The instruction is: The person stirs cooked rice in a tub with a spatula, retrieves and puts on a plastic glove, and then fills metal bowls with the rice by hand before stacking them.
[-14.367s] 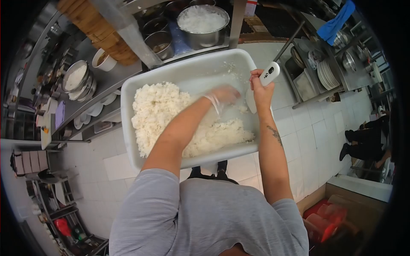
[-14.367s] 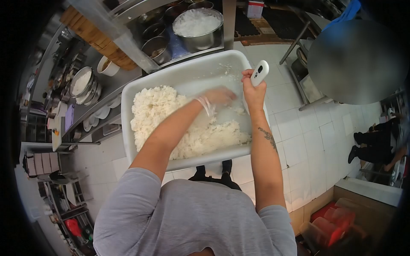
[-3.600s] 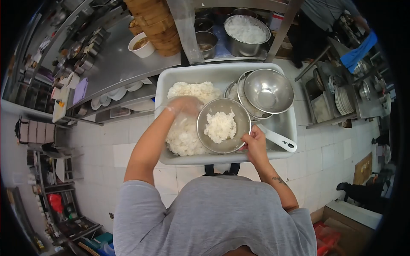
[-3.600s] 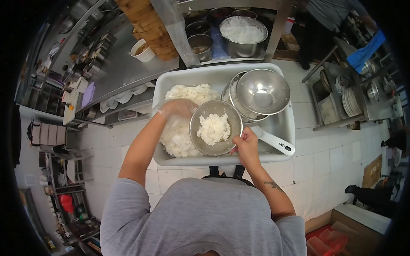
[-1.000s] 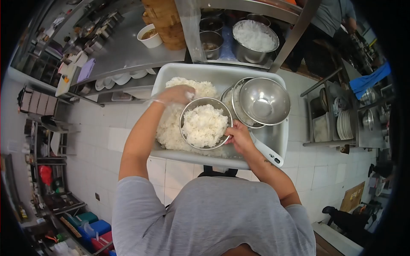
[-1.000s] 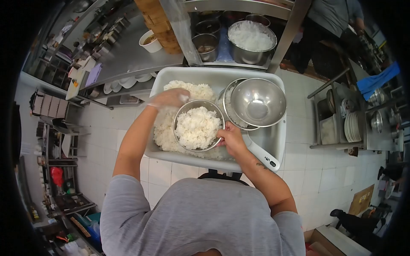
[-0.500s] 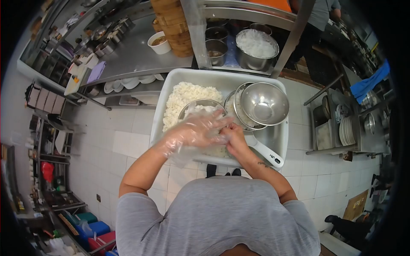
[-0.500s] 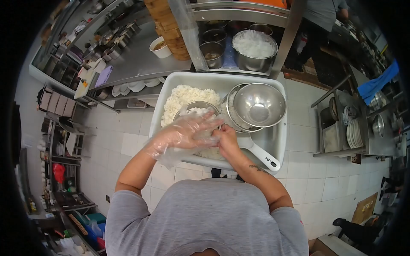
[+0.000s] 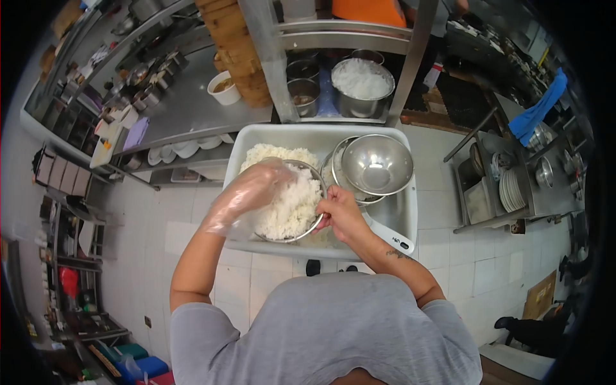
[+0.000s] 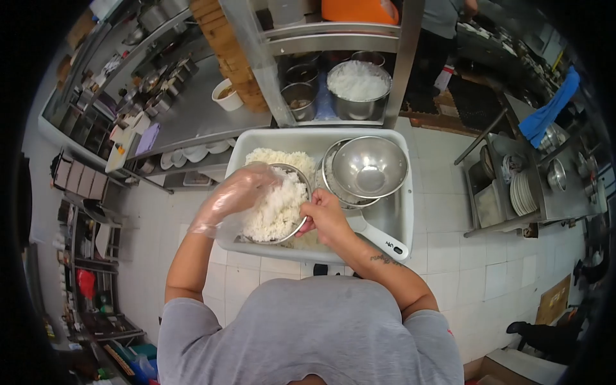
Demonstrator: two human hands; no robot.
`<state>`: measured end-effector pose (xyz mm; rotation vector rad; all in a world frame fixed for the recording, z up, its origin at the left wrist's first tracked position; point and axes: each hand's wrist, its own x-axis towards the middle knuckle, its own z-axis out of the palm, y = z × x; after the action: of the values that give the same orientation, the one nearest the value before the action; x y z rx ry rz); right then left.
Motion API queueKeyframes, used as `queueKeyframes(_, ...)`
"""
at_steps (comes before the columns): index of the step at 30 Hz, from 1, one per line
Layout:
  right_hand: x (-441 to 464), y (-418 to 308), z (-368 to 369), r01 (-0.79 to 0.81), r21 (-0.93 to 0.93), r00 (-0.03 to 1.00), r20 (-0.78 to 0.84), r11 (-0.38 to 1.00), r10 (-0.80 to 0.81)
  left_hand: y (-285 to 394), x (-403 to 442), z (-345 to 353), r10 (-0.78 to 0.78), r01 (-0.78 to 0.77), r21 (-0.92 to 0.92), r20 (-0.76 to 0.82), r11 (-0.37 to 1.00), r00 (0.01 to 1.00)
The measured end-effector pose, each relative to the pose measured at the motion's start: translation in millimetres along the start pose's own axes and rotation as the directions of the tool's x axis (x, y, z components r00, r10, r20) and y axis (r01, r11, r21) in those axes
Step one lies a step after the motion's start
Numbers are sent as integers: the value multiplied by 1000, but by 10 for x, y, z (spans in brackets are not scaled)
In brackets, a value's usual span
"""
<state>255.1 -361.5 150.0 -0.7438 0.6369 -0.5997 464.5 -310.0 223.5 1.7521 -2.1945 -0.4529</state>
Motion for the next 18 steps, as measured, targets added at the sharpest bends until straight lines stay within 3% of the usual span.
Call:
queueKeyframes(1, -5, -58, 15, 9, -4, 1000, 18, 1000, -9, 37, 0, -144, 123, -122, -79, 12, 989, 992)
queueKeyframes(3, -27, -337, 44, 76, -13, 997, 19, 997, -76, 372, -130, -467, -111, 14, -355, -255, 935, 961)
queueKeyframes(4, -40, -511, 53, 106, -16, 994, 20, 994, -105, 467, -194, -547, -250, 49, -496, -348, 867, 904)
queueKeyframes(6, -19, -936, 69, 211, -77, 977, -2, 974, -212, 413, -252, -565, -374, -160, -628, -627, 761, 683)
queueKeyframes(9, -69, -1736, 249, 415, -142, 909, 13, 899, -417, 336, -422, -514, -575, -83, -758, -556, 646, 601)
queueKeyframes(11, -41, -2281, 359, 526, -85, 850, 84, 847, -519, 241, -532, -310, -660, 177, -770, -376, 613, 650)
queueKeyframes(12, -11, -2535, 420, 564, -187, 826, 125, 805, -550, 179, -555, -199, -702, 305, -750, -283, 587, 654)
queueKeyframes(14, 211, -3038, 483, 663, -150, 747, 197, 734, -635, 50, -506, 42, -640, 364, -685, -196, 632, 743)
queueKeyframes(18, 671, -3922, 726, 716, -1, 697, 50, 698, -715, 411, -301, 17, -559, 354, -640, -145, 682, 816)
